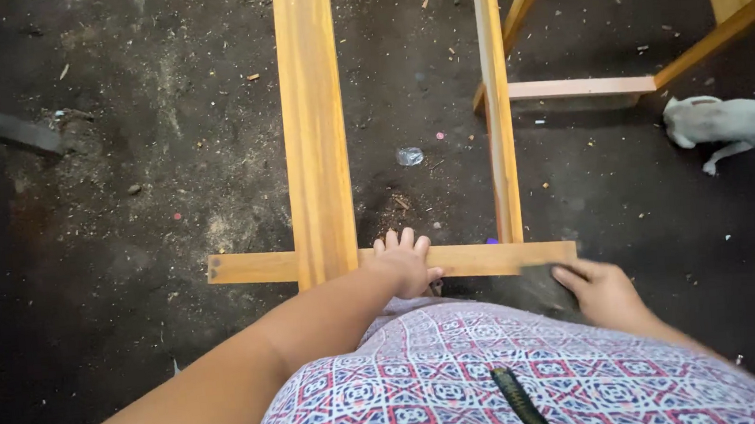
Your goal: The recorder uses a piece of sandpaper to smooth the edges and surfaces of several wooden furniture components.
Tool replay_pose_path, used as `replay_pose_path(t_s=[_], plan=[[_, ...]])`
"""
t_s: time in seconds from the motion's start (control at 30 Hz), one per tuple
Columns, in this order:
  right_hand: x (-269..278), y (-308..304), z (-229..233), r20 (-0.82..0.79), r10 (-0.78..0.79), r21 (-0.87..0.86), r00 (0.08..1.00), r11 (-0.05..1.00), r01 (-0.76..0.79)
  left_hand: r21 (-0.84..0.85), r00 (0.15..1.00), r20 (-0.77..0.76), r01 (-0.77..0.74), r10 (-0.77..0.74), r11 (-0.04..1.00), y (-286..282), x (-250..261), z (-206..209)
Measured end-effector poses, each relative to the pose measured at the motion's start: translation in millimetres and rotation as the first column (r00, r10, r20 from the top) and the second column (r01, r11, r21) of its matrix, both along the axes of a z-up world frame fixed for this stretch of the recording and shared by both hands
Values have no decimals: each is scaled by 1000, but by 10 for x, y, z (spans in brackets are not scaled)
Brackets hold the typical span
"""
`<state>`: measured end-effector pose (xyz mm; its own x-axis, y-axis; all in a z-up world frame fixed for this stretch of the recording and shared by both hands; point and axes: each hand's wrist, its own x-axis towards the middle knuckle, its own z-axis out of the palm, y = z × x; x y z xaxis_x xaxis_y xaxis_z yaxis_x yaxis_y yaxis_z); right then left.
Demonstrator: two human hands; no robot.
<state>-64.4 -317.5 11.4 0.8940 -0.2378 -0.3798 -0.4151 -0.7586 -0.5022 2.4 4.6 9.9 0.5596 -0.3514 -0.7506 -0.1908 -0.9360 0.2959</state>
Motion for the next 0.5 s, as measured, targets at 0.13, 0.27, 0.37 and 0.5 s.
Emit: replay_pose_path(t_s=[0.13, 0.27, 0.37, 0.5], plan=[[489, 286, 426, 191, 70, 264, 979, 957, -120, -14, 999, -14, -40, 40, 999, -48, 55, 99], [891, 752, 471, 76, -192, 499, 978, 857, 129, -186, 976, 112, -162, 184, 969, -24, 221, -434], [1032, 1140, 531, -148, -240, 781, 959, 566, 262, -749, 770, -230, -531, 595, 397, 34, 300, -401], [1093, 1568, 541, -283, -123, 821, 951, 482, 307, -366, 241, -891, -883, 384, -295, 148, 258, 47]])
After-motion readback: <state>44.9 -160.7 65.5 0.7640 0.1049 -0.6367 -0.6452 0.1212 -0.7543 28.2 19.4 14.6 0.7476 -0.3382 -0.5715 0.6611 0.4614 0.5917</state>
